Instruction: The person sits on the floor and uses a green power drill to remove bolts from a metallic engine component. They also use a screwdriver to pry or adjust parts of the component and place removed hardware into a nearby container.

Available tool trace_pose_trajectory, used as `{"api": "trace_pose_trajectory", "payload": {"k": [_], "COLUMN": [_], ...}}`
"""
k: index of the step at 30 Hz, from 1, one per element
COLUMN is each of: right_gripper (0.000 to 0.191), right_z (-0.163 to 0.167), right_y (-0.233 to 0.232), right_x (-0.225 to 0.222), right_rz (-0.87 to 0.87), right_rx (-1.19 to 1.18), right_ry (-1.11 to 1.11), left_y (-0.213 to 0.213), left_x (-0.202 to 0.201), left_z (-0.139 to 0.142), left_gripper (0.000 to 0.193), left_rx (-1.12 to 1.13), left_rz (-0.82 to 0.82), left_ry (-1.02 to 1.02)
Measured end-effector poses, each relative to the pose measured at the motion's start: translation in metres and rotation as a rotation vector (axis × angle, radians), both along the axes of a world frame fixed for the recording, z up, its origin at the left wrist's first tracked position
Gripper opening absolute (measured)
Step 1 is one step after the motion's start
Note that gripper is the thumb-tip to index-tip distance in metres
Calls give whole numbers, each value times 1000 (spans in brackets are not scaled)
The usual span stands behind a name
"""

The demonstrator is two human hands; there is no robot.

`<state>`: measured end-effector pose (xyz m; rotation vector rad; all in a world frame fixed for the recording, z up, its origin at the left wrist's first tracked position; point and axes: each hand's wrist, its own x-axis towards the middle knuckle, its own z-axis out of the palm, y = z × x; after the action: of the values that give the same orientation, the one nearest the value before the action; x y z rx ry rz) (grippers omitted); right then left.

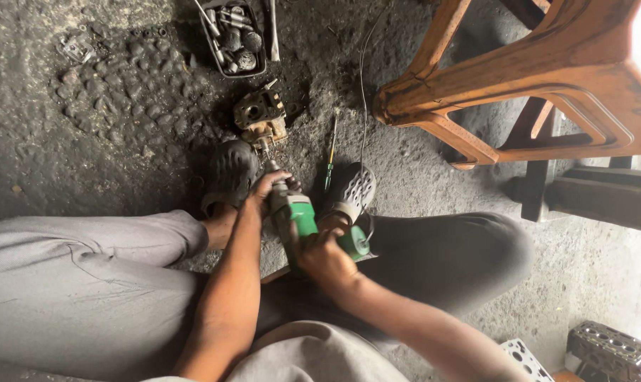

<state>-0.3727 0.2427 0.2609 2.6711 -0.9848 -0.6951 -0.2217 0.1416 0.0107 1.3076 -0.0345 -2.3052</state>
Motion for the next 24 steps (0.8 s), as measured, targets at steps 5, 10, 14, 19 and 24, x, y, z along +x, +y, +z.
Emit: {"api": "trace_pose_trajectory", "payload": {"k": [5,10,14,19,24], "right_gripper": [72,70,68,63,52], "right_z": [22,12,-4,-5,15], "right_y": [-21,-21,-31,-35,-60], "right_x": [-62,-67,-58,-53,-57], "right_rz": [-92,-94,20,271,229], "right_rx": [219,285,115,-4,129], "right_ry": [-154,-93,-159,37,79], "left_y": [2,2,-5,-2,2], "left_x": [-32,-44,-33,-34,-49], "left_z": [2,-3,-2,3,-11], "left_gripper": [24,27,27,30,23], "left_rx": [63,-9,-1,116,98], "left_rz": [18,67,119,81,376], "left_ry": [-250,-241,-209,-62,114]}}
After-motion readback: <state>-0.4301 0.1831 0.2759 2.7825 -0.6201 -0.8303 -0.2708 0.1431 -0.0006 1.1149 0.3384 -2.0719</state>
